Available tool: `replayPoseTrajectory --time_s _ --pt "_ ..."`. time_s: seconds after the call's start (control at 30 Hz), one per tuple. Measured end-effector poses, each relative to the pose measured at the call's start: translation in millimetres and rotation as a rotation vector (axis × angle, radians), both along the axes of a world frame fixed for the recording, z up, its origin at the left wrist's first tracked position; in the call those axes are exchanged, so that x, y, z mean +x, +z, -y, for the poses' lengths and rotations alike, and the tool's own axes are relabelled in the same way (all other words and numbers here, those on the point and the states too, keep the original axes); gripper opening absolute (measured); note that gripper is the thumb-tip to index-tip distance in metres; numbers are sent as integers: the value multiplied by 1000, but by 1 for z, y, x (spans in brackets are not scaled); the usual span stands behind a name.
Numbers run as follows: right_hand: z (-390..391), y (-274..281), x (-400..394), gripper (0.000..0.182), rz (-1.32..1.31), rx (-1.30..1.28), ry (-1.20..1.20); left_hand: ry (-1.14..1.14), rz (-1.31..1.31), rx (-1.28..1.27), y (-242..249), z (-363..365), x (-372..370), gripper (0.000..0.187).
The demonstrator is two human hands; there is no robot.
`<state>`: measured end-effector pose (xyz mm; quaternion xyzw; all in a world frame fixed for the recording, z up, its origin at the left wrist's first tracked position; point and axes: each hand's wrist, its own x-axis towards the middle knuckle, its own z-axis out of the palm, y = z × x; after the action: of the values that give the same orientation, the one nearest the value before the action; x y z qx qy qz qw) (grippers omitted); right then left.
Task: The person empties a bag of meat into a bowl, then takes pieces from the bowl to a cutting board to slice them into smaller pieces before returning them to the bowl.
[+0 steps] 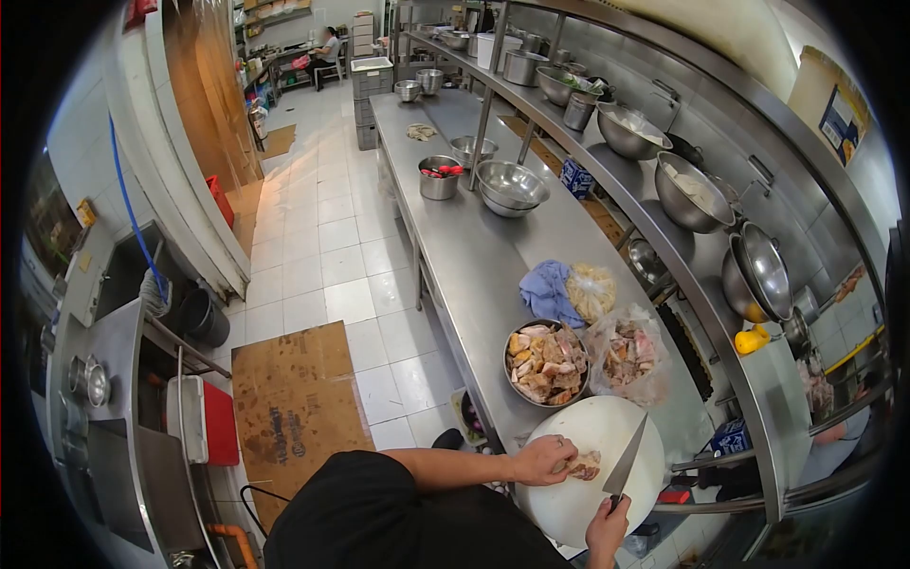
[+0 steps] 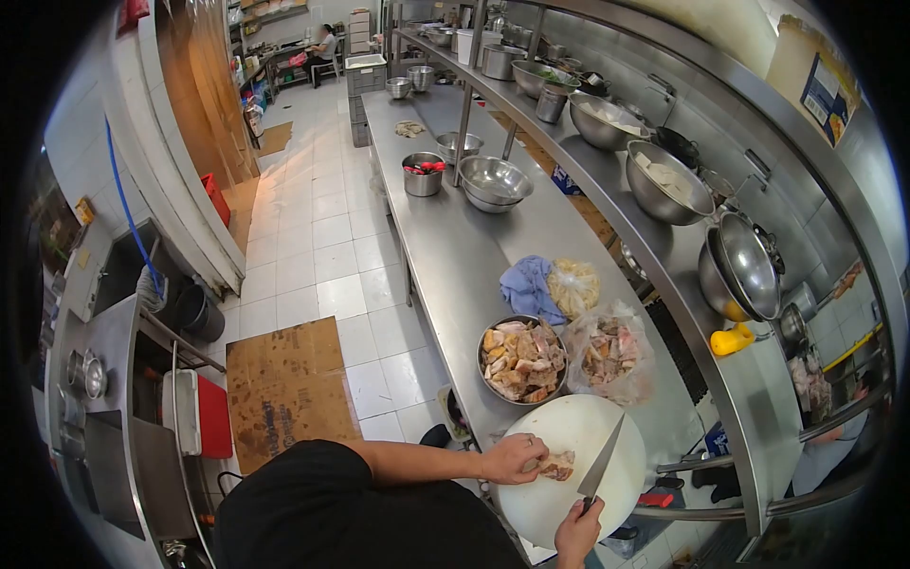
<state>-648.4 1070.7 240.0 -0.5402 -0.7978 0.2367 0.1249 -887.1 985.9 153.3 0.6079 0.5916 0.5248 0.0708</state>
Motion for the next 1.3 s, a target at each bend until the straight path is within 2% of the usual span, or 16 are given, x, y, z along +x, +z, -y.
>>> replayPoseTrajectory --time_s 0.37,0.5,0.57,0.63,0.73,0.83,0.9,0.93,0.97,1.03,1.07,1.2,1.3 --pt "10 23 -8 36 0 -33 -24 -15 19 -2 -4 -2 0 31" --pt "23 31 -3 44 -125 177 38 -3 33 -103 -8 -6 2 31" --pt "24 30 -2 43 12 82 -50 4 -5 -67 -6 -7 2 31" --pt "13 14 3 40 192 -80 -36 -26 23 -126 1 -5 2 33" --pt "14 39 3 38 133 -73 -59 -24 84 -164 12 2 7 31" --pt "32 91 -9 37 -8 -1 56 59 110 -177 21 17 -1 31" --pt "43 114 -18 35 -283 266 156 113 80 -148 26 27 -4 31" --pt "44 116 -21 36 -362 377 190 167 100 -158 28 31 -6 31" --pt "43 104 -26 36 -360 374 190 222 121 -167 31 34 -6 31" --pt "37 56 -34 30 -216 248 131 231 95 -110 38 30 -4 31" --pt "22 38 -44 26 268 -72 136 240 67 -50 41 25 -1 31" --pt "-10 84 -53 29 306 -208 269 119 -50 -70 47 -1 16 32" --pt "-12 82 -51 30 328 -247 257 14 -33 -110 35 -19 21 31"
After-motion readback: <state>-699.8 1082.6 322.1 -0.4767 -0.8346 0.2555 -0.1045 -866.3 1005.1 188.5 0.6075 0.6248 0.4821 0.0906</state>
